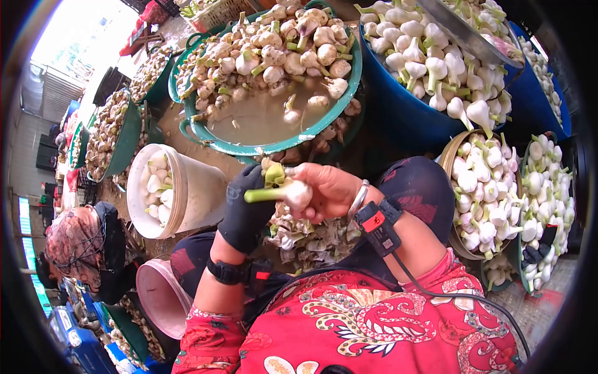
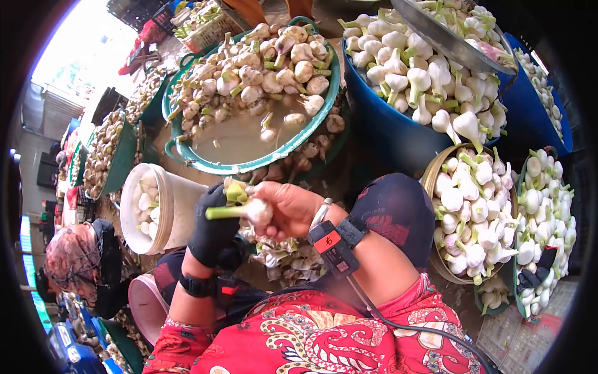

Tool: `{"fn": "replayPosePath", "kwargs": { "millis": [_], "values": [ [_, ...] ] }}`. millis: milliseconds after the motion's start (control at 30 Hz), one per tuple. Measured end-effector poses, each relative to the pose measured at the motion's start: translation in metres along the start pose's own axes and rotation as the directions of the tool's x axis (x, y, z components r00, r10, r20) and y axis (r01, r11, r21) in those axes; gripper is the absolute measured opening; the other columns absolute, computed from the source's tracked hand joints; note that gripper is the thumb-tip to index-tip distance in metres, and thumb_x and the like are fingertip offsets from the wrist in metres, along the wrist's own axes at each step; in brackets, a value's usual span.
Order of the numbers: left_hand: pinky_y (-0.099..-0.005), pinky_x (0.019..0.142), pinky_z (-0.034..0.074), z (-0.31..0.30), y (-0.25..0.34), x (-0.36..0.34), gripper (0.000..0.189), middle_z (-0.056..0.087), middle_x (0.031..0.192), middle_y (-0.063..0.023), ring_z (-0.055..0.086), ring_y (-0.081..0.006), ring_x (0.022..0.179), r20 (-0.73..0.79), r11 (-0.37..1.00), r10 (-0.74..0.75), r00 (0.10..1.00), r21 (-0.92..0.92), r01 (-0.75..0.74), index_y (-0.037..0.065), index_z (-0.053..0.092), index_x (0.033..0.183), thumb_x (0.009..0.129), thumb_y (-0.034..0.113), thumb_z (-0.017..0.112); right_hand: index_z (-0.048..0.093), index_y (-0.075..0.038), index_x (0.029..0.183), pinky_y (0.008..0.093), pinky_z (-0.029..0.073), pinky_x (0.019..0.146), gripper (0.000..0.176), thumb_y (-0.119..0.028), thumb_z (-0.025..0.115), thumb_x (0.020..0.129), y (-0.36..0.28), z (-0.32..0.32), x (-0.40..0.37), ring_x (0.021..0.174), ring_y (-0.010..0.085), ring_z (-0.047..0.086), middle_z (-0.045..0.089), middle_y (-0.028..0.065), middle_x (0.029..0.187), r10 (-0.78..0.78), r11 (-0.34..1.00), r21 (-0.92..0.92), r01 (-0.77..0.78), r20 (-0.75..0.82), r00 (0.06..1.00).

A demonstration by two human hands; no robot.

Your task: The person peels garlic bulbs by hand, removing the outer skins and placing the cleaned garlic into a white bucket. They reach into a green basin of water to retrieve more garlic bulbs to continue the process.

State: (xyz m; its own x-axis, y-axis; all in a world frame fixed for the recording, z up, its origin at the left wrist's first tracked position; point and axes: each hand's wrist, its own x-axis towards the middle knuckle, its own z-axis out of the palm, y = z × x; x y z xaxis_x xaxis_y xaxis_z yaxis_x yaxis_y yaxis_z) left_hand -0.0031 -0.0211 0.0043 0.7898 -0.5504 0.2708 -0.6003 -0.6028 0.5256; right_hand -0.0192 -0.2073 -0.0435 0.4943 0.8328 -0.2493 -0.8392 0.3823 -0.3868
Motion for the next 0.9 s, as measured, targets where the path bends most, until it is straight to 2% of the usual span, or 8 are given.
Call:
{"fn": "replayPosePath", "kwargs": {
  "millis": [100, 167, 300, 500, 667, 700, 800, 900],
  "values": [
    [-0.0355, 0.070, 0.050, 0.001, 0.000, -0.004, 0.029, 0.065, 0.092, -0.0113, 0.063, -0.0273, 0.086, -0.008, 0.993, -0.006, 1.000, -0.118, 0.005, 0.006, 0.063, 0.101, 0.072, 0.006, 0.065, 0.062, -0.006, 0.093, 0.0248, 0.045, 0.049, 0.042, -0.046, 0.050, 0.088, 0.002, 0.004, 0.000, 0.056, 0.0148, 0.059, 0.065, 0.0119, 0.075, 0.030, 1.000, -0.003, -0.030, 0.105, 0.994],
    [-0.0305, 0.072, 0.051, 0.005, 0.003, -0.015, 0.032, 0.066, 0.099, -0.0069, 0.063, -0.0171, 0.091, 0.135, 0.619, -0.460, 0.878, -0.660, 0.426, 0.002, 0.060, 0.112, 0.079, 0.003, 0.059, 0.058, -0.002, 0.106, 0.0264, 0.048, 0.053, 0.045, -0.043, 0.050, 0.091, 0.005, 0.000, 0.000, 0.062, 0.0163, 0.061, 0.066, 0.0124, 0.082, -0.067, 0.997, -0.019, 0.068, 0.058, 0.996],
    [-0.0265, 0.077, 0.050, -0.009, -0.007, -0.035, 0.038, 0.064, 0.102, -0.0090, 0.061, -0.0139, 0.087, 0.375, 0.133, -0.505, 0.777, -0.856, 0.499, -0.002, 0.054, 0.123, 0.086, 0.004, 0.053, 0.052, -0.006, 0.114, 0.0296, 0.053, 0.061, 0.035, -0.033, 0.053, 0.092, 0.000, -0.003, 0.002, 0.070, 0.0181, 0.064, 0.065, 0.0106, 0.090, -0.265, 0.958, -0.162, 0.238, -0.177, 0.948],
    [-0.0272, 0.074, 0.049, -0.005, 0.014, -0.025, 0.028, 0.064, 0.099, -0.0075, 0.059, -0.0123, 0.082, 0.170, 0.319, -0.518, 0.839, -0.871, 0.374, -0.003, 0.060, 0.111, 0.084, 0.005, 0.056, 0.057, -0.006, 0.107, 0.0306, 0.052, 0.066, 0.023, -0.023, 0.054, 0.092, 0.002, 0.009, 0.015, 0.076, 0.0168, 0.064, 0.065, 0.0060, 0.089, -0.284, 0.951, -0.226, 0.211, -0.363, 0.888],
    [-0.0278, 0.067, 0.050, -0.011, -0.004, -0.016, 0.021, 0.065, 0.090, -0.0059, 0.060, -0.0132, 0.073, 0.090, 0.386, -0.543, 0.835, -0.856, 0.343, -0.002, 0.064, 0.103, 0.087, 0.010, 0.057, 0.058, -0.001, 0.084, 0.0392, 0.046, 0.070, 0.008, -0.009, 0.056, 0.081, 0.000, 0.022, 0.015, 0.075, 0.0341, 0.057, 0.059, 0.0140, 0.077, -0.891, -0.254, -0.941, 0.223, 0.318, 0.325],
    [-0.0284, 0.068, 0.050, -0.013, -0.017, -0.017, 0.023, 0.065, 0.088, -0.0056, 0.061, -0.0139, 0.074, -0.112, 0.744, -0.354, 0.929, -0.635, 0.207, -0.002, 0.064, 0.105, 0.088, 0.011, 0.057, 0.055, -0.003, 0.075, 0.0436, 0.045, 0.069, 0.008, -0.009, 0.055, 0.079, 0.001, 0.028, 0.014, 0.075, 0.0376, 0.054, 0.056, 0.0158, 0.074, -0.866, -0.343, -0.902, 0.262, 0.412, 0.284],
    [-0.0297, 0.071, 0.051, -0.022, -0.028, -0.016, 0.022, 0.066, 0.089, -0.0082, 0.064, -0.0176, 0.076, -0.054, 0.513, -0.520, 0.852, -0.818, 0.261, -0.001, 0.063, 0.106, 0.086, 0.005, 0.056, 0.061, -0.007, 0.088, 0.0455, 0.047, 0.067, 0.010, -0.010, 0.057, 0.080, 0.026, 0.008, 0.019, 0.073, 0.0388, 0.059, 0.060, 0.0194, 0.076, -0.526, -0.207, -0.975, 0.079, 0.179, 0.832],
    [-0.0385, 0.071, 0.050, -0.018, -0.025, -0.016, 0.023, 0.066, 0.090, -0.0160, 0.063, -0.0327, 0.082, -0.250, 0.998, -0.041, 0.968, -0.048, 0.029, 0.000, 0.060, 0.099, 0.077, -0.005, 0.055, 0.065, -0.006, 0.083, 0.0457, 0.048, 0.067, 0.015, -0.019, 0.063, 0.075, 0.041, -0.014, 0.026, 0.073, 0.0390, 0.061, 0.062, 0.0194, 0.077, -0.241, -0.292, -0.946, -0.143, -0.072, 0.968]
  ]
}}
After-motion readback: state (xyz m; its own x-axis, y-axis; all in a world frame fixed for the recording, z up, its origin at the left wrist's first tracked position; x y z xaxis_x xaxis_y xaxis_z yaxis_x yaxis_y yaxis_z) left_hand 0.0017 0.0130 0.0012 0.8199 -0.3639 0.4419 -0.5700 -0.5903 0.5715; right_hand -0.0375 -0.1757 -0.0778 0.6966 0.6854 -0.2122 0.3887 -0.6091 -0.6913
